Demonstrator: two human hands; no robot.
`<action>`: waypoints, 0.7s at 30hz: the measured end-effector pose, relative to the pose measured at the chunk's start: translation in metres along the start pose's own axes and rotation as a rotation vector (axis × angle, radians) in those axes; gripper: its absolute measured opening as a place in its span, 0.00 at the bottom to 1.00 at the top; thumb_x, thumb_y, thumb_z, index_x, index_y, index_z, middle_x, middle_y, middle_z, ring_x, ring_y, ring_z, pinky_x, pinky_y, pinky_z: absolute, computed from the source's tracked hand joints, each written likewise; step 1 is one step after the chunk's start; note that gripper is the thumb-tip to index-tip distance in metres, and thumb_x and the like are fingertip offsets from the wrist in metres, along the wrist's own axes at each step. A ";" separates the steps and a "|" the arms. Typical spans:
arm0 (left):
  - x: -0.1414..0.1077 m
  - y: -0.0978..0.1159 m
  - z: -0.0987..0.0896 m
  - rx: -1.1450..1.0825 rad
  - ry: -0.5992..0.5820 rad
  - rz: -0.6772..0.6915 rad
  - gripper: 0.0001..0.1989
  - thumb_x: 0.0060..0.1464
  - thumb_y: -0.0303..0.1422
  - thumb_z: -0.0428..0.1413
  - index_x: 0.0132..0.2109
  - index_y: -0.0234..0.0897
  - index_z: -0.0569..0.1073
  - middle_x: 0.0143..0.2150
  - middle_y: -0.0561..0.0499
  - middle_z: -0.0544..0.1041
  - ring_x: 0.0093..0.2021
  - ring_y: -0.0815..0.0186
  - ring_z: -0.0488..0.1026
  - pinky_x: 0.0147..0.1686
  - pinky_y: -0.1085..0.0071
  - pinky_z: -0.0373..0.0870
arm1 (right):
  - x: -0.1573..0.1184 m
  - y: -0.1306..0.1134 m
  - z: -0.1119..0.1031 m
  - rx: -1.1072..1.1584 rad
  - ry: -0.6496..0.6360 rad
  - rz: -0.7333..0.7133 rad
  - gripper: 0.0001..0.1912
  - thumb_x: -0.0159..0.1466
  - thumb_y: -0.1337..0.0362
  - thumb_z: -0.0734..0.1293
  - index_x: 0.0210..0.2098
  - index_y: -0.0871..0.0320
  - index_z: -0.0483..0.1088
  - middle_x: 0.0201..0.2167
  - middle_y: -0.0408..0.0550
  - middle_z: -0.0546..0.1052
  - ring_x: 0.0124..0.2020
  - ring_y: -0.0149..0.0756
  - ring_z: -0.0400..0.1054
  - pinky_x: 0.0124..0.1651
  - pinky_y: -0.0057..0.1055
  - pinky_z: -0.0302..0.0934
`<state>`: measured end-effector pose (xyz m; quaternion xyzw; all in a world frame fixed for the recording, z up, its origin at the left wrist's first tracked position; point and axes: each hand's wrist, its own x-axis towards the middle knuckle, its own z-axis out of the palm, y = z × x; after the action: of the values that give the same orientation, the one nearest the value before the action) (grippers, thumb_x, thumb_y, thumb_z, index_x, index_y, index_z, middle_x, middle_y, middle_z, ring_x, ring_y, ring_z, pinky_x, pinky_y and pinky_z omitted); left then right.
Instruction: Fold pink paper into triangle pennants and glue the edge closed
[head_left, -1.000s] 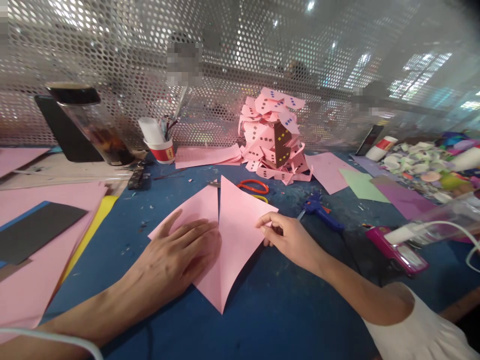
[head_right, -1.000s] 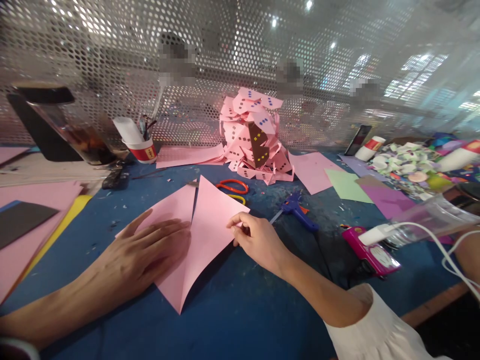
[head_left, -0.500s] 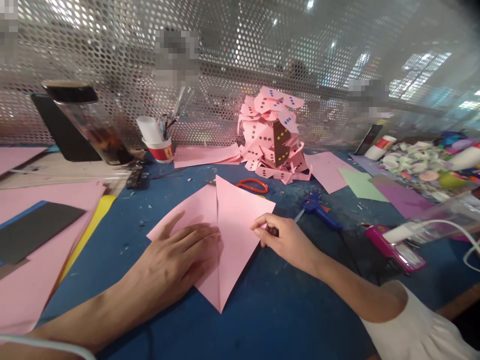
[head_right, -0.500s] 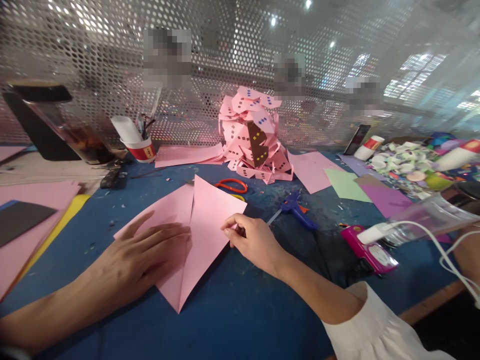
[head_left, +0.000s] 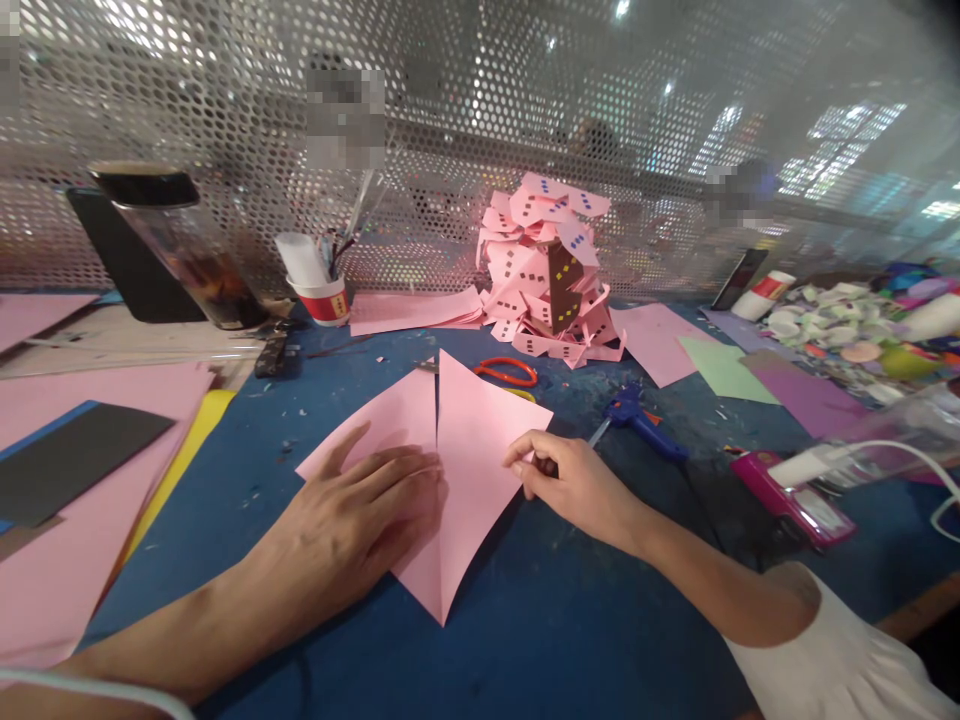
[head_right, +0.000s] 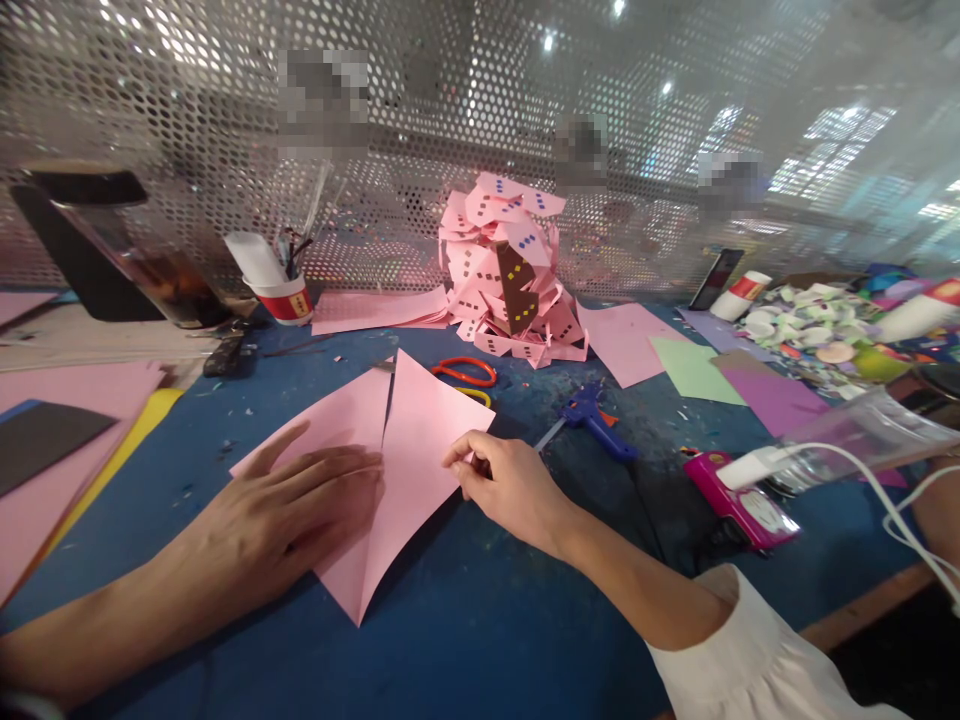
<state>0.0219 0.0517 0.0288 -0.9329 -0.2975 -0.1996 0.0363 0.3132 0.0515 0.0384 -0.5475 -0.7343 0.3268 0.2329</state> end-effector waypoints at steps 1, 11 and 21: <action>0.000 0.000 0.000 -0.002 0.001 -0.002 0.14 0.68 0.33 0.54 0.59 0.47 0.74 0.60 0.52 0.80 0.62 0.63 0.75 0.75 0.55 0.39 | 0.000 0.000 0.000 0.001 0.000 -0.003 0.09 0.69 0.67 0.65 0.43 0.53 0.78 0.25 0.38 0.79 0.26 0.30 0.71 0.33 0.27 0.59; 0.000 0.000 0.001 -0.013 -0.001 -0.010 0.14 0.68 0.32 0.55 0.58 0.48 0.74 0.59 0.53 0.81 0.62 0.62 0.75 0.75 0.55 0.39 | 0.000 0.001 0.000 0.020 -0.002 -0.020 0.09 0.69 0.67 0.65 0.43 0.53 0.78 0.24 0.38 0.78 0.27 0.30 0.71 0.35 0.26 0.60; 0.000 0.001 0.001 -0.013 0.004 -0.011 0.14 0.68 0.33 0.54 0.58 0.48 0.74 0.61 0.53 0.79 0.62 0.62 0.75 0.75 0.54 0.40 | 0.000 0.000 -0.001 0.025 -0.007 -0.027 0.09 0.69 0.66 0.65 0.43 0.52 0.78 0.25 0.38 0.78 0.27 0.30 0.72 0.35 0.27 0.61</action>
<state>0.0226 0.0511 0.0284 -0.9311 -0.3012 -0.2036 0.0300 0.3134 0.0519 0.0390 -0.5335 -0.7384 0.3345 0.2414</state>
